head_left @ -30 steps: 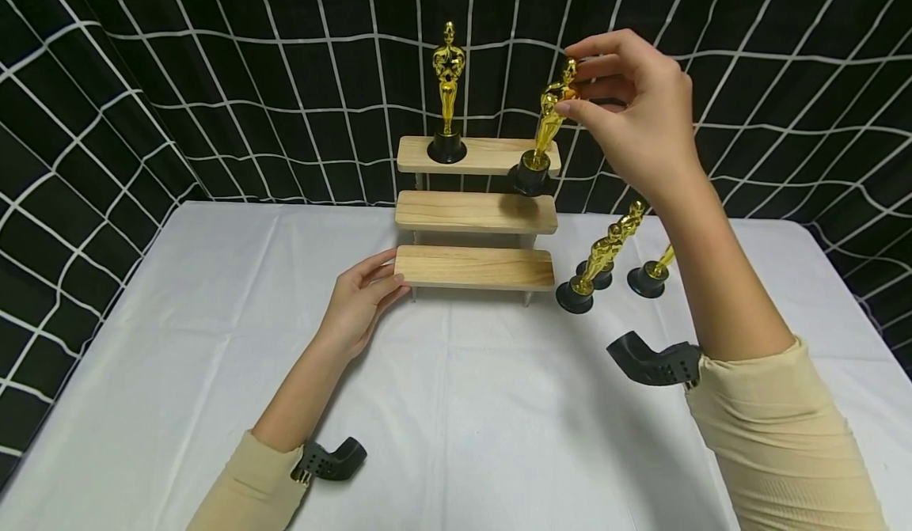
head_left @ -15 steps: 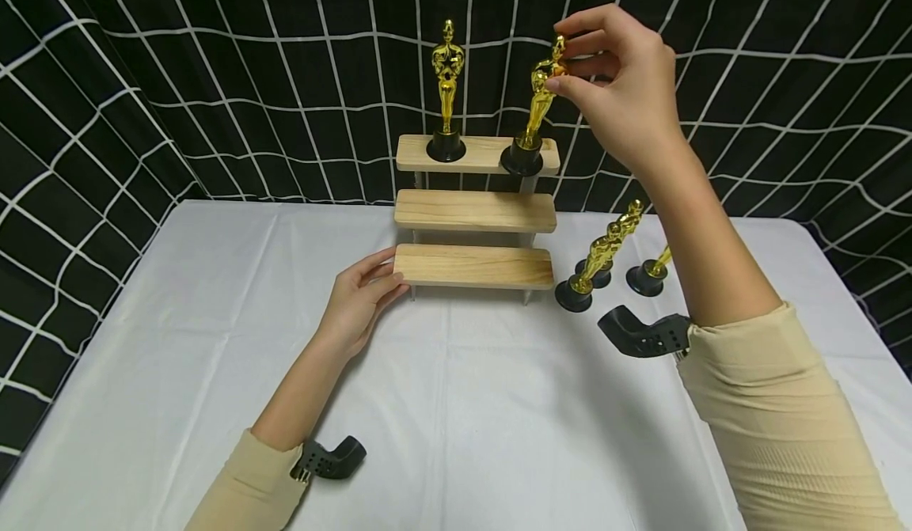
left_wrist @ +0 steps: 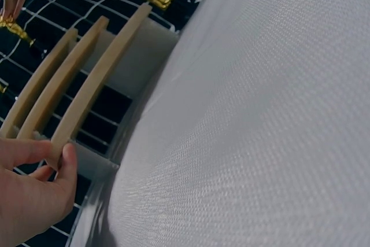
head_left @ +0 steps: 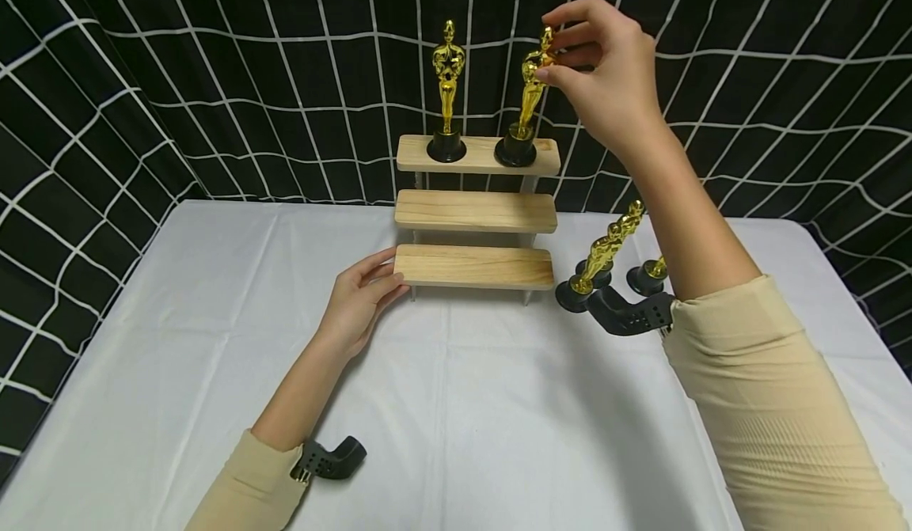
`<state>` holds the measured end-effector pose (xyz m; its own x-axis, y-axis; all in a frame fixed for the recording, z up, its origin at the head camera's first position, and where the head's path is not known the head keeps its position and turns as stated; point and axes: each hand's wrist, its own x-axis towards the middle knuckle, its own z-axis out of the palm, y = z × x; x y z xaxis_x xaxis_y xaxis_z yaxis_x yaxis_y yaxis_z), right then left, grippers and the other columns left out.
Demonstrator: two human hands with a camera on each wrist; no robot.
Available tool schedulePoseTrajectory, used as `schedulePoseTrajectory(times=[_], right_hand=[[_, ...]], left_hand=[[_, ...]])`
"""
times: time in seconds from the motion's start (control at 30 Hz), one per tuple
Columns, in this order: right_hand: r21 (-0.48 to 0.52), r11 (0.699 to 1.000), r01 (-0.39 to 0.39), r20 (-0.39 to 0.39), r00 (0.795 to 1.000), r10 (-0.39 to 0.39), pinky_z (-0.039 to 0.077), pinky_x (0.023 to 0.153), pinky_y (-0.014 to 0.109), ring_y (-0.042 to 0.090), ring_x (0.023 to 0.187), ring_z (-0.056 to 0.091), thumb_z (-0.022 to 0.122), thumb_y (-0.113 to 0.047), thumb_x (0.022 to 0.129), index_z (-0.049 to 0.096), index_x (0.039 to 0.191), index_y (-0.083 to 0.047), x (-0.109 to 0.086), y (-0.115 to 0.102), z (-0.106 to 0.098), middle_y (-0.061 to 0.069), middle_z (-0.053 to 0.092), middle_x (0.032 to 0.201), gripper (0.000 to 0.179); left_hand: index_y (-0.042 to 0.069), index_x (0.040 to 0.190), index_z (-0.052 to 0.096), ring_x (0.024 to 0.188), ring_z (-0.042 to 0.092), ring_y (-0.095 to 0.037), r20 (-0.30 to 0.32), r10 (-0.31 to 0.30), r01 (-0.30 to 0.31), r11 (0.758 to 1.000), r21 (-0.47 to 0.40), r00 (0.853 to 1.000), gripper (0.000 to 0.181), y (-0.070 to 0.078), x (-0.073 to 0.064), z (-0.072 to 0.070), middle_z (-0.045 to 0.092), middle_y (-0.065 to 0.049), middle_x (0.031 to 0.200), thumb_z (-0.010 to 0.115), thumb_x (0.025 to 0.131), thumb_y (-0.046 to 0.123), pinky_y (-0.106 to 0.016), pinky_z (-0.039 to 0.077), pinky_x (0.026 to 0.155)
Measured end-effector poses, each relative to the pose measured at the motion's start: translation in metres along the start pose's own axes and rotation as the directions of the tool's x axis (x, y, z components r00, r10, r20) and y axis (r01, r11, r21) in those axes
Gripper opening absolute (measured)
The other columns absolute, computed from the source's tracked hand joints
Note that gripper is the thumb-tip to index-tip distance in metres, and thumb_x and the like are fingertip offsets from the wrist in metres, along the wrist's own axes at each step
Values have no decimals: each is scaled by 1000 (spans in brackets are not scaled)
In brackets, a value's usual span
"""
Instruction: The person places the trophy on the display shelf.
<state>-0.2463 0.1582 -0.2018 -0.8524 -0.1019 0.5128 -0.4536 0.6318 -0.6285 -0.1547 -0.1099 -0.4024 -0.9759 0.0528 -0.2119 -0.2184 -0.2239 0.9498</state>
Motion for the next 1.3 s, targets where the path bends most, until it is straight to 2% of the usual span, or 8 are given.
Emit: schedulePoseTrajectory(times=[0.43, 0.9, 1.13, 1.3], right_hand=[[-25, 999, -47, 16, 999, 48, 59, 106, 24, 27, 120, 69, 68, -5, 103, 60, 143, -7, 8, 6, 7, 17, 68, 135, 41], [47, 996, -78, 19, 997, 78, 59, 107, 24, 25, 121, 69, 68, -4, 102, 58, 147, -10, 10, 10, 12, 16, 65, 137, 46], [74, 991, -115, 21, 993, 114, 59, 107, 24, 23, 122, 68, 70, -4, 102, 54, 151, -12, 6, 13, 9, 15, 62, 141, 53], [89, 988, -123, -6, 992, 124, 60, 105, 24, 19, 118, 69, 70, -5, 101, 55, 150, -13, -2, 17, 8, 14, 63, 140, 52]], left_hand=[[-7, 155, 44, 108, 65, -14, 6, 6, -6, 1000, 4, 1000, 53, 0, 0, 1, 53, -24, 139, 53, 104, -11, -20, 62, 98], [-6, 155, 45, 103, 66, -12, 0, 3, -3, 1000, -4, 1000, 52, -1, 1, -1, 53, -23, 136, 54, 104, -11, -19, 62, 97], [-6, 155, 45, 104, 66, -13, 0, 1, -1, 1000, 1, 1000, 52, 0, 1, -1, 54, -22, 135, 54, 104, -11, -19, 62, 98], [-6, 155, 45, 104, 66, -13, -1, -3, 3, 1000, 2, 1000, 52, 0, 2, 0, 54, -22, 135, 54, 104, -10, -19, 62, 97]])
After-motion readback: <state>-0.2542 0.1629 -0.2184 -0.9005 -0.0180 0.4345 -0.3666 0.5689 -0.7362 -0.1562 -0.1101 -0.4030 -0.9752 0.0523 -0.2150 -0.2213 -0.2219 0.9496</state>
